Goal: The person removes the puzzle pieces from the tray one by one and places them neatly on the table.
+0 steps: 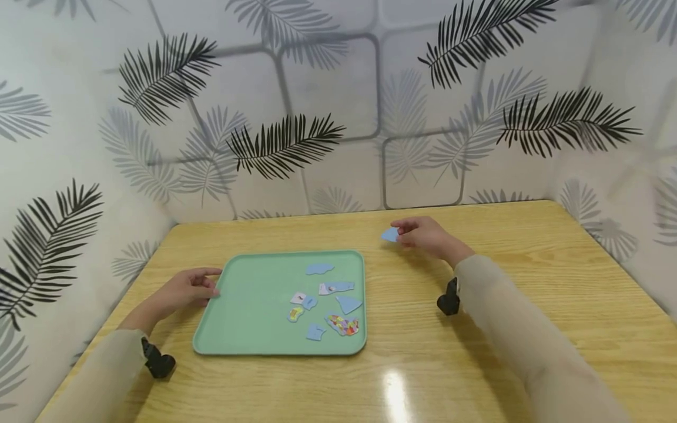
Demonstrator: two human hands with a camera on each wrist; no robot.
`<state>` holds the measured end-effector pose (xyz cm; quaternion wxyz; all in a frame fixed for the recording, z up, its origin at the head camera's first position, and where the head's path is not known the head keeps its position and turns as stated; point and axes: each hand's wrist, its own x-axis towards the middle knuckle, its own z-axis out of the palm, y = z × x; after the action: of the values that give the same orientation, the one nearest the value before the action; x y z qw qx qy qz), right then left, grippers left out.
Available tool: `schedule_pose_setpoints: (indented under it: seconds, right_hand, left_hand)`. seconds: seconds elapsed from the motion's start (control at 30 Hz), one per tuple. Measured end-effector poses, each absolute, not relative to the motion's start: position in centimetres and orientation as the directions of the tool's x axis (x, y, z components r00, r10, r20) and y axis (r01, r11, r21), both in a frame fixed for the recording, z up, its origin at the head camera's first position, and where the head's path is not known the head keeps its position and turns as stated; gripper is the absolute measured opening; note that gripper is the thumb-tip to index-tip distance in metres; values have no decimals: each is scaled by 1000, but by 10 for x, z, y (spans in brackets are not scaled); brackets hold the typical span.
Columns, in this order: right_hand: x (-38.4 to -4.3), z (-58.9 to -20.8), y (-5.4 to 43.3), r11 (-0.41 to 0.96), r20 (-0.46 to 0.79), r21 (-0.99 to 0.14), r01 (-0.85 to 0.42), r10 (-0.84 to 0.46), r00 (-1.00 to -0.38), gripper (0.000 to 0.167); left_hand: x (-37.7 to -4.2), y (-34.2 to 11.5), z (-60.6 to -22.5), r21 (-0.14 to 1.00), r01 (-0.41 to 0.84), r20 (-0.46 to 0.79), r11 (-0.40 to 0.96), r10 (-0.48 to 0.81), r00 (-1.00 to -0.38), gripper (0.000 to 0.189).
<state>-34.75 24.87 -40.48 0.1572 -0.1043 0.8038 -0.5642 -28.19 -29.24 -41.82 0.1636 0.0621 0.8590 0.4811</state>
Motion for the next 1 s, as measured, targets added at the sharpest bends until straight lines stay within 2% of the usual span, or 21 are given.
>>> schedule_pose_setpoints:
  seconds: [0.53,1.0]
  right_hand:
    - [-370,-405,257,351,-214,-928,127,-223,-951,38]
    - [-378,-408,255,315,-274,-925,212,-170,-947,39]
  left_hand:
    - [-281,-292,-416,845,-60,-230,531,260,-938,60]
    - [-283,-292,-416,846,-67,-234,529,255,-938,60]
